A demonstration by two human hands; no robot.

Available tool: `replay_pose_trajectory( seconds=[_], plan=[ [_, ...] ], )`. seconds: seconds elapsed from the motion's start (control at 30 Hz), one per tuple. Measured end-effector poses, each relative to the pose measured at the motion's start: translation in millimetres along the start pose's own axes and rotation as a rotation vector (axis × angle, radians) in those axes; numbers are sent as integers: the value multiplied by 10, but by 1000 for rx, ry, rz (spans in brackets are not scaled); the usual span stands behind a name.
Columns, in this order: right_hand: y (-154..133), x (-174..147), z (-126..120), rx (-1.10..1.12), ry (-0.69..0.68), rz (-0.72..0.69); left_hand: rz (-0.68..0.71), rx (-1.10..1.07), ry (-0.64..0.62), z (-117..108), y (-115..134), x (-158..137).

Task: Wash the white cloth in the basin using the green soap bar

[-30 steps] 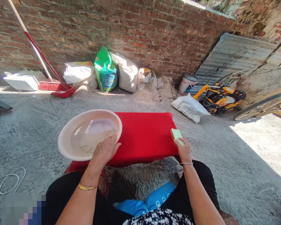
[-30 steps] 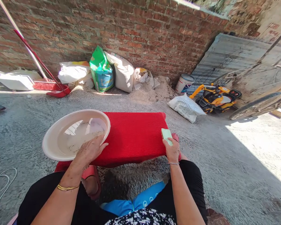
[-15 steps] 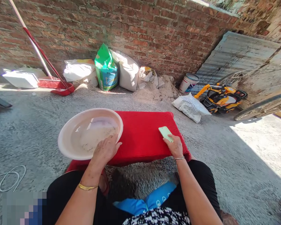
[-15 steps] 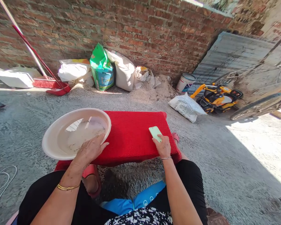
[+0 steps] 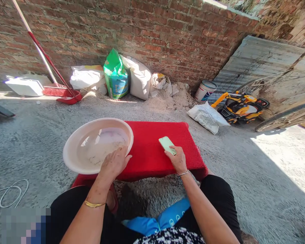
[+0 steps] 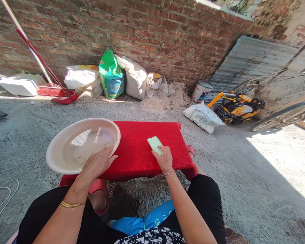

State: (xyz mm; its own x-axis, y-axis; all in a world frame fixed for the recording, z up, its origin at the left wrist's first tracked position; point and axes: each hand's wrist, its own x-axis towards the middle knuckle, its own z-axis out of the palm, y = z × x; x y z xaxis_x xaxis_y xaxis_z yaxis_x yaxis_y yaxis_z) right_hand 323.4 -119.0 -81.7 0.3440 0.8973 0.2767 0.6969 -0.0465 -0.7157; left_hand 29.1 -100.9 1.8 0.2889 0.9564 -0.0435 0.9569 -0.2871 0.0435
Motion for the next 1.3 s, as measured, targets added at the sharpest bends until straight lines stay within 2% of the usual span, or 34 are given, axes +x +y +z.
replay_pose_trajectory(
  seconds=[0.07,0.13,0.23,0.33,0.47,0.57,0.67,0.77,0.87,0.97,1.07,1.17,1.23,1.3],
  plan=[
    [-311,-70,304,21,-172,-159,-3,-1,-19,-6,1,5],
    [-497,-90,501,7,-288,-275,-6,-5,-29,-5,-1,11],
    [-470,51,545,-31,-324,-284,-6,-4,-33,12,-9,18],
    [-122,340,298,-86,-184,-127,-4,0,-23,28,-16,18],
    [542,598,-320,-232,86,149,13,13,-4,47,-23,14],
    [965,540,-759,-298,257,330,13,16,-1,63,-28,17],
    [1168,325,-986,-264,381,451,10,17,3,63,-25,21],
    [1070,54,-950,-187,396,430,1,23,-10,45,-16,26],
    [713,-221,-713,-135,327,184,6,19,-18,35,-22,38],
    [280,-463,-394,-60,104,-54,28,20,-15,45,-42,58],
    [7,-593,-148,-38,-85,-167,35,24,-25,55,-59,74],
    [45,-544,-146,-60,-93,-159,28,12,-35,51,-56,77],
    [241,-440,-324,-91,-13,-81,28,5,-28,46,-48,71],
    [520,-335,-621,-143,115,50,28,5,-18,42,-39,63]
  ],
)
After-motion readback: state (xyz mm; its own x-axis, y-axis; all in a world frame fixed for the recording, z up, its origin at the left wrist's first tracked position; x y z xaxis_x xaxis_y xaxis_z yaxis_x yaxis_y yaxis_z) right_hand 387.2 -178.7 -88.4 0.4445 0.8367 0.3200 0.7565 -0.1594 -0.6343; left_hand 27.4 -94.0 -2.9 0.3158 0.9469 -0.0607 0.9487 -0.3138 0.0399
